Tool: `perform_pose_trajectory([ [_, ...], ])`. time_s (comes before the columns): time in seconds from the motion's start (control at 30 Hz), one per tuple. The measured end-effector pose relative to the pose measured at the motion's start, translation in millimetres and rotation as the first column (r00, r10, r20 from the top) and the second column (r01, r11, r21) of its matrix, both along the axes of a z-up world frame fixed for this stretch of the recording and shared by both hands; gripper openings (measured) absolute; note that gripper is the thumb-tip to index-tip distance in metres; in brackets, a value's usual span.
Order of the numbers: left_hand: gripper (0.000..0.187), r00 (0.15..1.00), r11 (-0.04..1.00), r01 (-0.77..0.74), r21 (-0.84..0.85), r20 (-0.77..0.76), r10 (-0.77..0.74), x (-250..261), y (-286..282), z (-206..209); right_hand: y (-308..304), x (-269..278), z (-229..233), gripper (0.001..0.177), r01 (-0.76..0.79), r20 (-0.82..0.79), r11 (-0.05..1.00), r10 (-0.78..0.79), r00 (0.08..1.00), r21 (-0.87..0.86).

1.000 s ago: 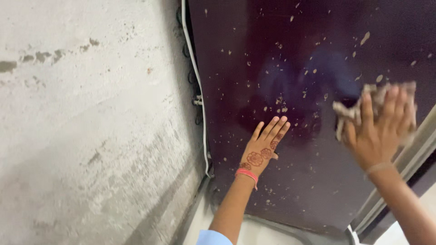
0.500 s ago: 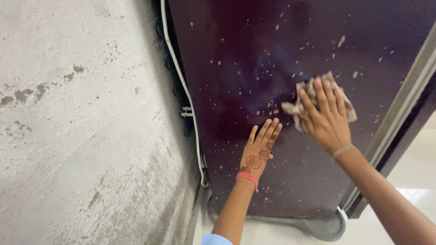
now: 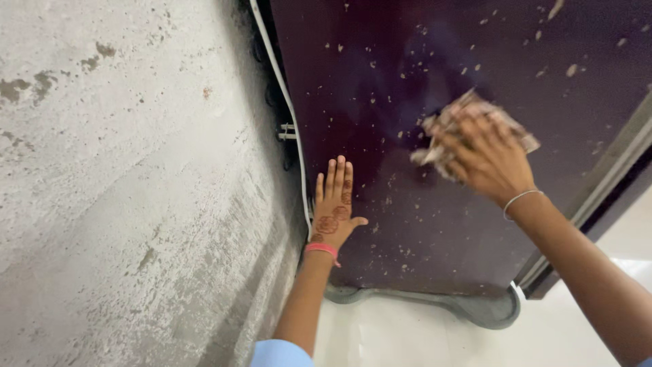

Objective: The person wipes a dark-colored vertical surface with a cloth. They use their right hand to scrub the surface while their left hand rests on it for support. The person repeatedly wipes the same area throughout the clip.

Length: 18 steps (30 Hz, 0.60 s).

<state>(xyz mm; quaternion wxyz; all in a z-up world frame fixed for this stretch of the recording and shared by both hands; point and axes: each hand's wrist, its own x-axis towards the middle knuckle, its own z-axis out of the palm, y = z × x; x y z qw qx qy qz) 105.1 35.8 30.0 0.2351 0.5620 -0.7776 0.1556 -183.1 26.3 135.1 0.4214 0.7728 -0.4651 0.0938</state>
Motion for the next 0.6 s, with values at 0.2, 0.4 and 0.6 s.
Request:
perform_pose_trajectory([
  [0.2,0.134,0.99,0.993,-0.116,-0.027,0.075,0.117,-10.8,-31.2,-22.4,-51.8,59.0,-13.7,0.068,-0.146,0.204,0.989,0.146,0.968,-0.013],
  [0.4,0.138,0.984,0.986,-0.158,-0.059,0.076,0.162,-14.1,-39.7,-34.8,-34.1,45.6,-64.1,0.07,-0.088,-0.346,0.995,0.065,0.936,-0.049],
  [0.6,0.137,0.999,0.996,-0.05,-0.071,-0.01,0.049,-10.2,-38.9,-33.6,-31.3,47.9,-29.8,0.064,-0.135,0.154,0.99,0.127,0.98,0.044],
])
